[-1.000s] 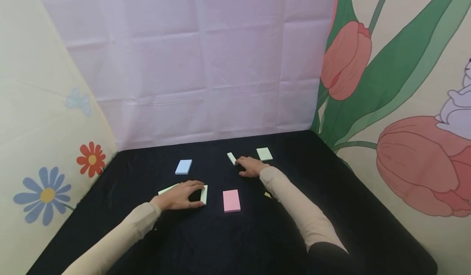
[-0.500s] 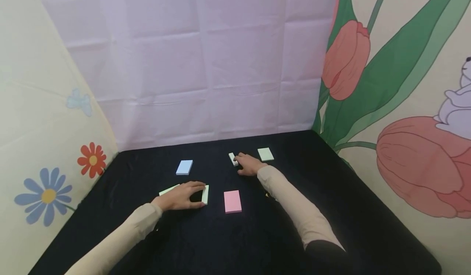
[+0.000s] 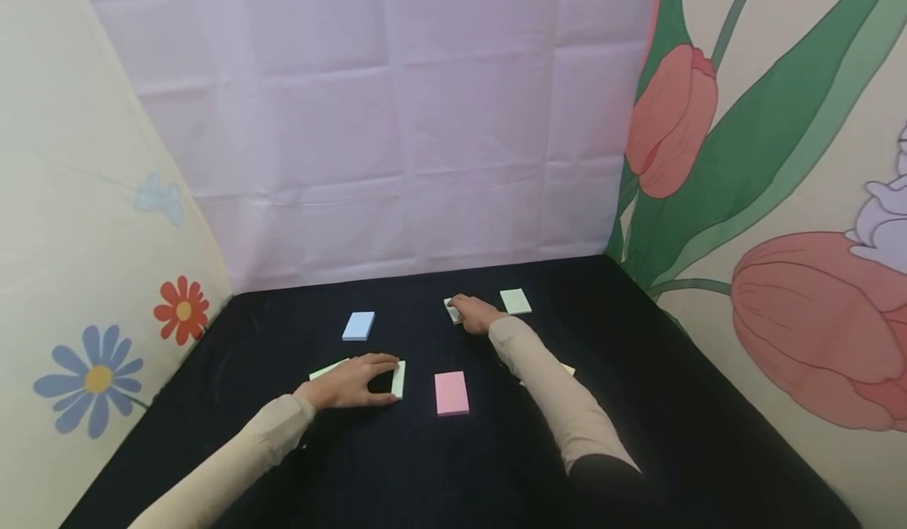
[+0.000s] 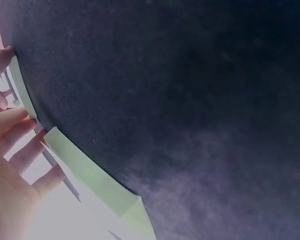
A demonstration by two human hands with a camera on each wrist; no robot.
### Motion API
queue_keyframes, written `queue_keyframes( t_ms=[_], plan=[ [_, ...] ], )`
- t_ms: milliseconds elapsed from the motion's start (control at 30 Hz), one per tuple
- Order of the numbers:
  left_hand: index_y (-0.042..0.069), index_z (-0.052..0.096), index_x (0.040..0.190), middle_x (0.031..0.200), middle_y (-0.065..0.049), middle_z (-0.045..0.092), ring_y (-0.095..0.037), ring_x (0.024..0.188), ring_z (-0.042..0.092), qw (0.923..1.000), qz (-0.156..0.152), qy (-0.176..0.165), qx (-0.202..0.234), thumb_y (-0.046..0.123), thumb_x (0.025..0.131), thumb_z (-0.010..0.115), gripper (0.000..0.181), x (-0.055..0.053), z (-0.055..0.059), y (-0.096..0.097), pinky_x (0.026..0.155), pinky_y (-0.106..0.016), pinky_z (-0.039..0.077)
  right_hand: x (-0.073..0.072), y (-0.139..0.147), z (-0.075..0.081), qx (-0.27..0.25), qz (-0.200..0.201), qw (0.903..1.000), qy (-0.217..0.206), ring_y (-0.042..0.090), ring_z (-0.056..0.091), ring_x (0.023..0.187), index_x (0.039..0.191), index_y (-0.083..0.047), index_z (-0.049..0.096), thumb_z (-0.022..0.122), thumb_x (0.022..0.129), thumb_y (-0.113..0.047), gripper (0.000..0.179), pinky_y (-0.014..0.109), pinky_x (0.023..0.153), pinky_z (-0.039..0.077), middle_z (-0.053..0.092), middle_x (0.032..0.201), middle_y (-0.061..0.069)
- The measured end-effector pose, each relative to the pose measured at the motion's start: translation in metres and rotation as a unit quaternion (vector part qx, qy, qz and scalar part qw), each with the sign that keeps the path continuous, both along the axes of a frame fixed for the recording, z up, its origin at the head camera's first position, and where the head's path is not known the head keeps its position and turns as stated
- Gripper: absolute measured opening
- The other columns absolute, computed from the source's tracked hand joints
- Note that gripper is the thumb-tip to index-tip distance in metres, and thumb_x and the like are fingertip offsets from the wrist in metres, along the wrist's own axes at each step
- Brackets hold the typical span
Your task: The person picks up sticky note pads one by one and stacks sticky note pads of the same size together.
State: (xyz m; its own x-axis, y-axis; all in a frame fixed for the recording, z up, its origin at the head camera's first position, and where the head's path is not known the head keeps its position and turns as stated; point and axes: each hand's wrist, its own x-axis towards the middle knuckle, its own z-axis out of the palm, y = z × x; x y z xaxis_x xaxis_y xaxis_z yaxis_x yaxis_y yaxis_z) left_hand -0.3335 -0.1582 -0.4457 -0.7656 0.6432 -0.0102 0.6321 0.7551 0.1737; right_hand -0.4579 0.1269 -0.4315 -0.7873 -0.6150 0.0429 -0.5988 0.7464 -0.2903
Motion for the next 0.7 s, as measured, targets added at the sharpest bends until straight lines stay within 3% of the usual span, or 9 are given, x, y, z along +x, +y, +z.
queue_keyframes(
  t_ms=[333,533,700],
  plan=[
    [0.009,0.053,0.142,0.146,-0.008,0.049,-0.028,0.131,0.048,1.0000,0.006,0.002,-0.002,0.056,0.092,0.061,0.069,0.0004,-0.0022,-0.0010,0.106,-0.049,0.038,-0.0044,-0.0059,-0.0002,0.038,-0.037,0.9980,-0.034,0.039,0.031,0.141,0.151,-0.003,0.038,0.045,0.101,0.000,0.051,0.060,0.108,0.029,0.029,0.158,0.017],
    [0.008,0.053,0.143,0.146,-0.009,0.049,-0.029,0.131,0.048,1.0000,0.007,-0.004,0.000,0.056,0.092,0.061,0.070,0.0053,-0.0026,0.0003,0.106,-0.049,0.039,-0.0064,-0.0069,-0.0063,0.063,-0.048,0.9965,-0.026,0.038,0.040,0.135,0.150,-0.005,0.041,0.055,0.100,-0.004,0.052,0.057,0.105,0.035,0.036,0.155,0.016],
    [0.010,0.053,0.143,0.146,-0.008,0.049,-0.027,0.130,0.048,0.9998,0.011,0.011,-0.008,0.058,0.092,0.059,0.070,0.0030,-0.0035,-0.0010,0.106,-0.048,0.039,-0.0073,-0.0082,-0.0030,0.059,-0.046,0.9971,-0.017,0.038,0.041,0.134,0.148,-0.004,0.043,0.059,0.099,-0.010,0.052,0.058,0.102,0.037,0.040,0.151,0.017]
  ],
)
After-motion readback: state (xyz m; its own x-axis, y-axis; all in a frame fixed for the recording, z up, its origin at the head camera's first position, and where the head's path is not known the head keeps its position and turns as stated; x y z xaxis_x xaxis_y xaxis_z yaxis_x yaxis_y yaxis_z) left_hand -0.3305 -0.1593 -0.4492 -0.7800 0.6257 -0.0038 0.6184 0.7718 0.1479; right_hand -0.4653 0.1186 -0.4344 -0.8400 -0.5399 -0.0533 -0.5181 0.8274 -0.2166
